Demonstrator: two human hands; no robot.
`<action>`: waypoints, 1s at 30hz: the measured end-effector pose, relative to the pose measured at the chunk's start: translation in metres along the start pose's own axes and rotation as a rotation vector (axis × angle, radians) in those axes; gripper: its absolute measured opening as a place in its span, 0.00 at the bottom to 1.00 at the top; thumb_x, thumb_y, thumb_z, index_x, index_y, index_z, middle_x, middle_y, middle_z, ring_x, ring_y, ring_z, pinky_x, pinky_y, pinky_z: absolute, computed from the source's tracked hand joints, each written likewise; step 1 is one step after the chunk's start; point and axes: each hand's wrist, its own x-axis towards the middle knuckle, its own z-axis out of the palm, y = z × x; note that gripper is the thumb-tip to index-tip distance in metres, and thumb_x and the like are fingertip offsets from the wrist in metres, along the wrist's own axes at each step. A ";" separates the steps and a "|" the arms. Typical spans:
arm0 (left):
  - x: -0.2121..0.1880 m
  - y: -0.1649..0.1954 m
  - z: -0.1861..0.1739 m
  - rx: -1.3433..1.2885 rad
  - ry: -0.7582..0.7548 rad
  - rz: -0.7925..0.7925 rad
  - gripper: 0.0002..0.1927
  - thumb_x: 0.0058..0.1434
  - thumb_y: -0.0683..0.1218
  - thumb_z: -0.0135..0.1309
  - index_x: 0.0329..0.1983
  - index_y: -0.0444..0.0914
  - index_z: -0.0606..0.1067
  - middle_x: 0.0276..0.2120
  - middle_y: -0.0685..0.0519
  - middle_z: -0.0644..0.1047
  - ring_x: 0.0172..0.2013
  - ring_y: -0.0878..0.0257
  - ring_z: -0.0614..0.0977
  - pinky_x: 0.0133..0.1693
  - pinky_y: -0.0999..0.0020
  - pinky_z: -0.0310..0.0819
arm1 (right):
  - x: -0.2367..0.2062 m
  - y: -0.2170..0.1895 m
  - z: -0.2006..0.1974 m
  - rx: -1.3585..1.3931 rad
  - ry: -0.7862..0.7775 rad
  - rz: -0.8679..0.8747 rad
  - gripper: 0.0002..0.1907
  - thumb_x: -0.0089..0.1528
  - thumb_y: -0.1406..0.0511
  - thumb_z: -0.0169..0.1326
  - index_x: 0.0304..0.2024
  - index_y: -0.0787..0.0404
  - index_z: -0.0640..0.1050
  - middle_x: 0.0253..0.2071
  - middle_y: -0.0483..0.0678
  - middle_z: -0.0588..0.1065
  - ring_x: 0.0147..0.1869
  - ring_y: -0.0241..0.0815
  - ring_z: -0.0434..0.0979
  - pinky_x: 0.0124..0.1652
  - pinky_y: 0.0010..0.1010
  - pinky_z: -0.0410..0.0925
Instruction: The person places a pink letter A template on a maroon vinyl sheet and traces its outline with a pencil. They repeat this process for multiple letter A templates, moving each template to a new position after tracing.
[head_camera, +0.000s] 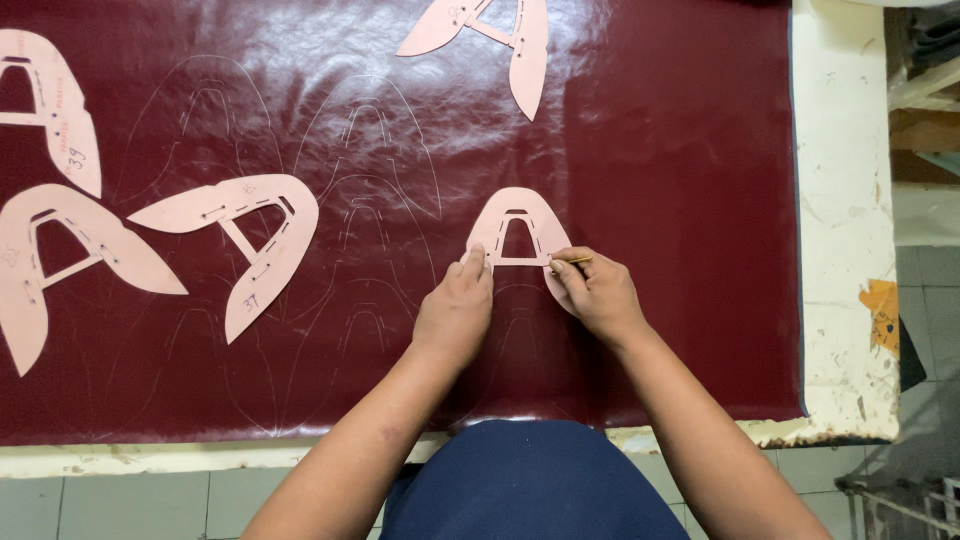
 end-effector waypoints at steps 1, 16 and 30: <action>0.000 0.000 0.000 0.006 0.004 0.004 0.24 0.57 0.39 0.51 0.59 0.31 0.73 0.66 0.45 0.68 0.46 0.58 0.77 0.40 0.69 0.82 | 0.000 0.001 -0.001 0.017 -0.002 -0.018 0.09 0.65 0.64 0.57 0.44 0.62 0.82 0.37 0.49 0.84 0.38 0.36 0.84 0.39 0.25 0.75; 0.003 -0.003 -0.006 -0.107 0.040 0.003 0.19 0.56 0.37 0.51 0.52 0.32 0.75 0.63 0.47 0.70 0.47 0.55 0.77 0.41 0.65 0.82 | 0.007 0.019 0.000 0.263 -0.053 0.026 0.08 0.66 0.65 0.57 0.44 0.62 0.83 0.39 0.47 0.84 0.43 0.32 0.84 0.43 0.23 0.75; 0.014 -0.008 -0.021 -0.131 -0.067 -0.036 0.17 0.55 0.37 0.52 0.49 0.33 0.76 0.66 0.48 0.68 0.47 0.55 0.77 0.41 0.63 0.81 | 0.027 -0.011 0.002 -0.218 -0.009 -0.303 0.06 0.65 0.63 0.58 0.41 0.59 0.81 0.32 0.49 0.81 0.32 0.44 0.83 0.33 0.33 0.74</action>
